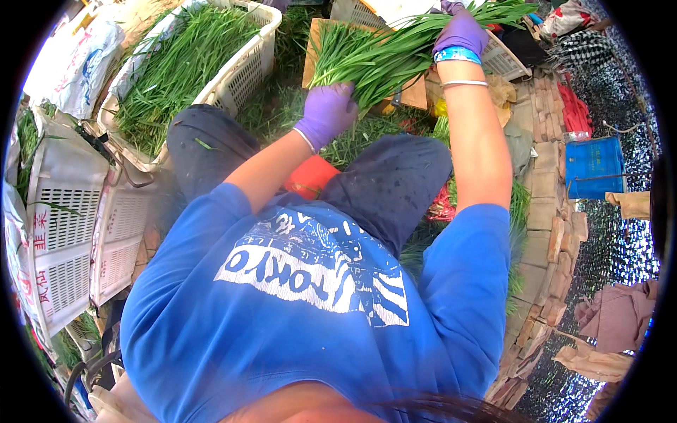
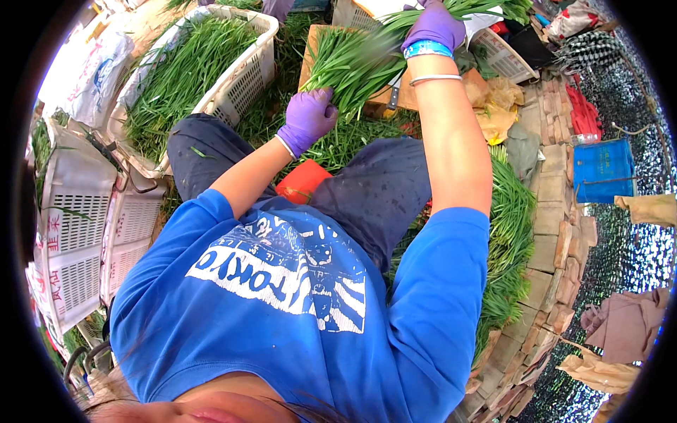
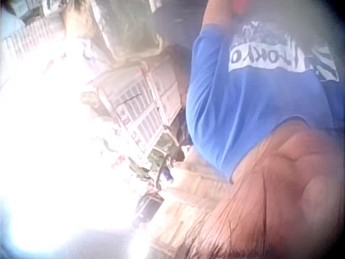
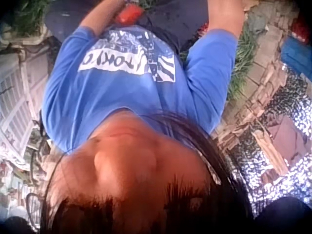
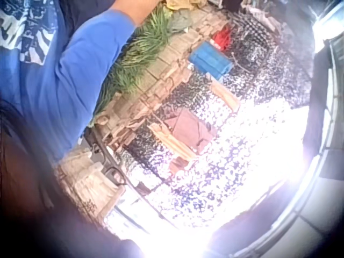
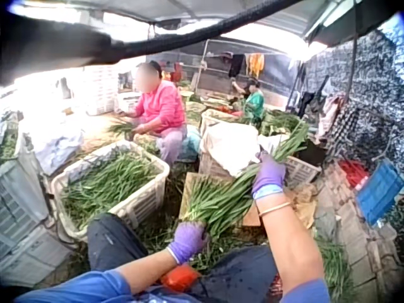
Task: The person processes green vegetables by hand, picking them up from a crate and bundling them together.
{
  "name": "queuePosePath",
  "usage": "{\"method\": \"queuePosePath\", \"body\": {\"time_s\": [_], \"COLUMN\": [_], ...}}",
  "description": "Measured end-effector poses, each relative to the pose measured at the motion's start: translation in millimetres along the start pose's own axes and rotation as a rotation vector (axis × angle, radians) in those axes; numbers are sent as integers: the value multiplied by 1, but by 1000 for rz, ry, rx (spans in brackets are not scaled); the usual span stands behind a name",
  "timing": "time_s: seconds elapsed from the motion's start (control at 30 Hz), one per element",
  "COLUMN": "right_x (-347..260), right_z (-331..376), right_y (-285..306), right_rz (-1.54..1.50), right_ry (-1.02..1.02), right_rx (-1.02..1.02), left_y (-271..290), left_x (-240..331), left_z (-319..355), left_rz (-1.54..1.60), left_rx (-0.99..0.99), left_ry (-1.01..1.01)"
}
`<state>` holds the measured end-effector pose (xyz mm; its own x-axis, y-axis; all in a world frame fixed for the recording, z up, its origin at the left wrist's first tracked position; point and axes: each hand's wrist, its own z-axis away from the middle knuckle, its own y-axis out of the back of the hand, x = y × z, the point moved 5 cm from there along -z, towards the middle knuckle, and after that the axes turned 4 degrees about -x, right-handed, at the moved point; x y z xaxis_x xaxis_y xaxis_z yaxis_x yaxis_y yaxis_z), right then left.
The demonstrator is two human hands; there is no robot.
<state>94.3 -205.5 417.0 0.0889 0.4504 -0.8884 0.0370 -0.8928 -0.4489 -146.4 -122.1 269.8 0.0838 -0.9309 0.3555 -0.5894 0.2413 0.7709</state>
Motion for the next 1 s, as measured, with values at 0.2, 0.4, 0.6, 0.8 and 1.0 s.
{"method": "queuePosePath", "body": {"time_s": [0.2, 0.4, 0.6, 0.8, 1.0], "right_x": [-1, -11, -60, -46, -23], "right_z": [7, 9, -27, -65, -59], "right_y": [-3, 10, 41, 54, 24], "right_rz": [-47, 238, 578, 179, 542], "right_ry": [82, 76, -82, -107, 140], "right_rx": [-87, 59, -26, -115, -552], "left_y": [-10, -23, -32, -27, -44], "left_x": [-6, -18, -75, -75, -51], "left_z": [3, 29, 91, 41, 11], "left_rz": [230, 340, -39, 807, 830], "left_rx": [81, -77, -834, -276, -230], "left_ry": [-28, -10, 75, 488, 663]}}
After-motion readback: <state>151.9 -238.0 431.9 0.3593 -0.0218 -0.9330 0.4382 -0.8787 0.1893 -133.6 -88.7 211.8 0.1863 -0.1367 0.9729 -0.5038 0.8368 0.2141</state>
